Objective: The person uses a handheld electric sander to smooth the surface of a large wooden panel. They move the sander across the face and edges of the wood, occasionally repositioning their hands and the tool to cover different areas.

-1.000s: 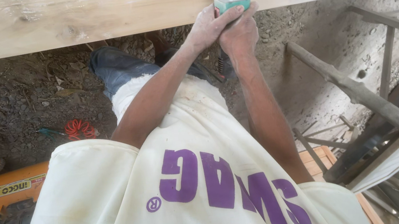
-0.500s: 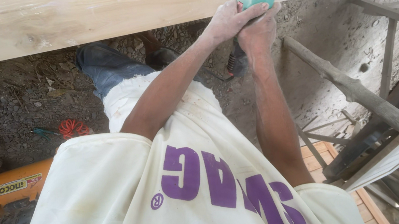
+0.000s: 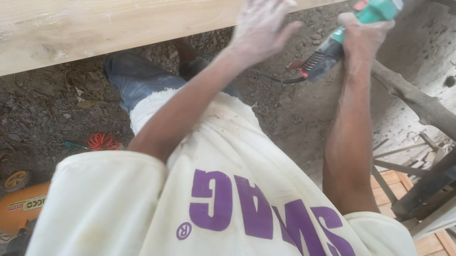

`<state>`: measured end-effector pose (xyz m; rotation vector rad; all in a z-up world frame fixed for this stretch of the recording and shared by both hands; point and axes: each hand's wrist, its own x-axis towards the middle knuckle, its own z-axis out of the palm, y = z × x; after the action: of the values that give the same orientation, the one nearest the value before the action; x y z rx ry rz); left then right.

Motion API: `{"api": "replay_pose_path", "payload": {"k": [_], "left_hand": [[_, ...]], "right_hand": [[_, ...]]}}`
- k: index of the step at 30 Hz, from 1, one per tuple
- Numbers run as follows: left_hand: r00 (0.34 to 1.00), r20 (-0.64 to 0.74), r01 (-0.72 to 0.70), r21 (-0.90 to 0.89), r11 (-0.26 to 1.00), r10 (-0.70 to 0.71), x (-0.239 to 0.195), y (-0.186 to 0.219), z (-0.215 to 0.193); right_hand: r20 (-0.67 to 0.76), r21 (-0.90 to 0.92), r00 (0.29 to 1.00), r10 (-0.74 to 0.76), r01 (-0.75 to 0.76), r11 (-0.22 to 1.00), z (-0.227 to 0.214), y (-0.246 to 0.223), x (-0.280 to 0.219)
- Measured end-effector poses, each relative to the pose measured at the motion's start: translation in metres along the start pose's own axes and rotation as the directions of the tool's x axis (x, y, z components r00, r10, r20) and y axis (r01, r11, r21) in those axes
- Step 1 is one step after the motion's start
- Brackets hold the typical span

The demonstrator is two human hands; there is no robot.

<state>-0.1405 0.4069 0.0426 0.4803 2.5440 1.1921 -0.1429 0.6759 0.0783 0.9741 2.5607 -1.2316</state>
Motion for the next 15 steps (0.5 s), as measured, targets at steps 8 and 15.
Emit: {"api": "replay_pose_path", "payload": {"k": [8,15], "left_hand": [[0.882,-0.055,0.425,0.522,0.74,-0.468,-0.148,-0.182,-0.131],[0.639,-0.474,0.761,0.506,0.407,-0.605,-0.208,-0.249,-0.168]], "right_hand": [[-0.218,0.061,0.976,0.013,0.0,0.998,-0.004,0.035,-0.017],[-0.053,-0.176,0.998,-0.024,0.014,0.984,0.037,-0.016,-0.066]]}}
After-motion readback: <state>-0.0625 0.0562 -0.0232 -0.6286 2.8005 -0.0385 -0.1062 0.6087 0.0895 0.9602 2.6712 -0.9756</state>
